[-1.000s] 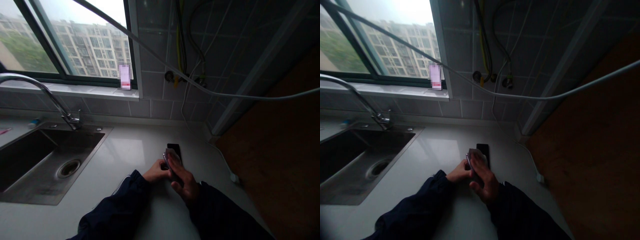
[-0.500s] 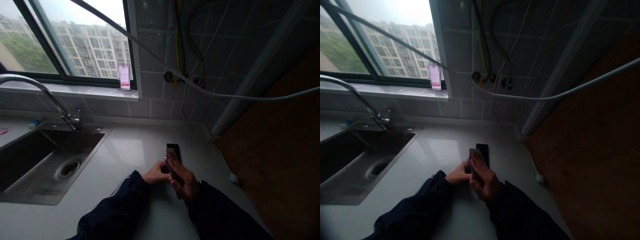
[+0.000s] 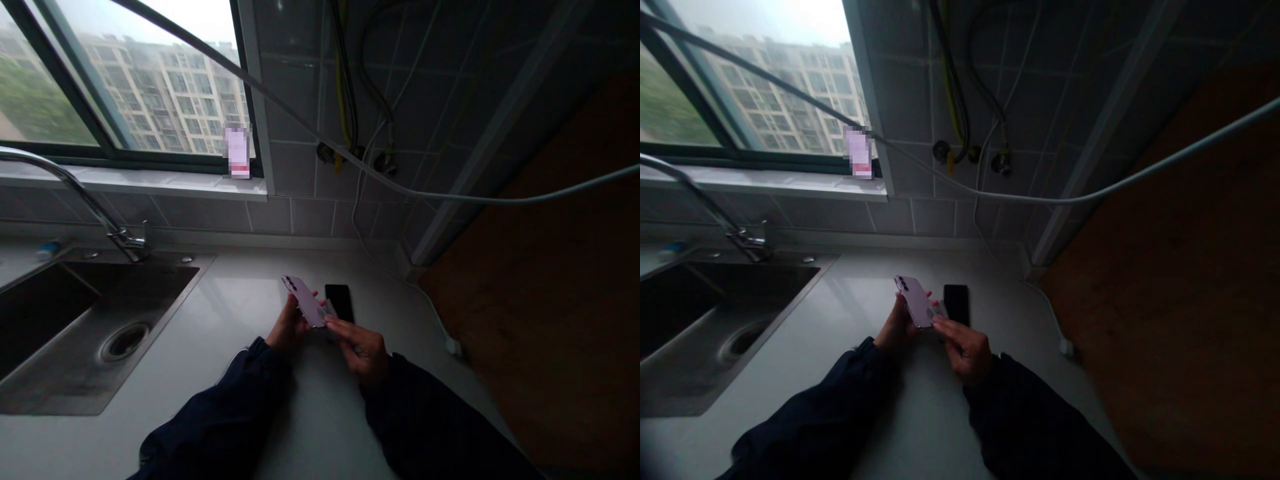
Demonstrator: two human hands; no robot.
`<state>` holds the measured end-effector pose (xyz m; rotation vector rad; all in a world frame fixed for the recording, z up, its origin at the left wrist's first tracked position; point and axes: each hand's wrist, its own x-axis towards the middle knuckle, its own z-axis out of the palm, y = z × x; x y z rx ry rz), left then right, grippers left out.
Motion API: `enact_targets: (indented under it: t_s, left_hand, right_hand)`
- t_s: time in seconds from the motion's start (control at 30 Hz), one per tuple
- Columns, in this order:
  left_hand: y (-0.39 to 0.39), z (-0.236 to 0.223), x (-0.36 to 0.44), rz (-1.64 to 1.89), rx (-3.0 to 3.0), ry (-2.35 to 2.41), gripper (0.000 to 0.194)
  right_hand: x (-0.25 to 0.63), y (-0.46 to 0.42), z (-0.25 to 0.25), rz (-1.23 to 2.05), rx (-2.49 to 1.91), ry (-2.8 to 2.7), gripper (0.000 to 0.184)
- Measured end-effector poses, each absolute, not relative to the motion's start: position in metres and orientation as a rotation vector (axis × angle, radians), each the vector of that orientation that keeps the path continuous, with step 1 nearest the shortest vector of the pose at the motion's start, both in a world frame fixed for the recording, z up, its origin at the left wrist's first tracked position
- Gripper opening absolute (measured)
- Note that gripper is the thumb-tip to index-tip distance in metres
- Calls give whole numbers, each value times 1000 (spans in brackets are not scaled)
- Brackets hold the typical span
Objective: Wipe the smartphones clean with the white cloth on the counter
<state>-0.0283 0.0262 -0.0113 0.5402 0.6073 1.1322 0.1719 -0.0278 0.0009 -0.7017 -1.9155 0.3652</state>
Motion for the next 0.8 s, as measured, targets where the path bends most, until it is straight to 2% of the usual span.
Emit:
enact_targets:
  t_s: [0.13,0.27,0.4,0.67,0.8]
  left_hand:
    - [26,-2,-28,1237,424,556,60]
    - [28,-1,-27,1288,404,687,53]
    - [32,0,-29,1363,492,817,54]
    - [28,15,-34,1214,486,700,61]
    - [25,15,-33,1191,525,647,65]
  right_hand:
    - [171,-30,8,402,-835,-1746,29]
    - [171,-31,13,408,-900,-1756,26]
    - [173,-29,12,421,-898,-1775,25]
    - [170,-30,8,481,-875,-1833,25]
    - [172,-28,4,678,-959,-1714,23]
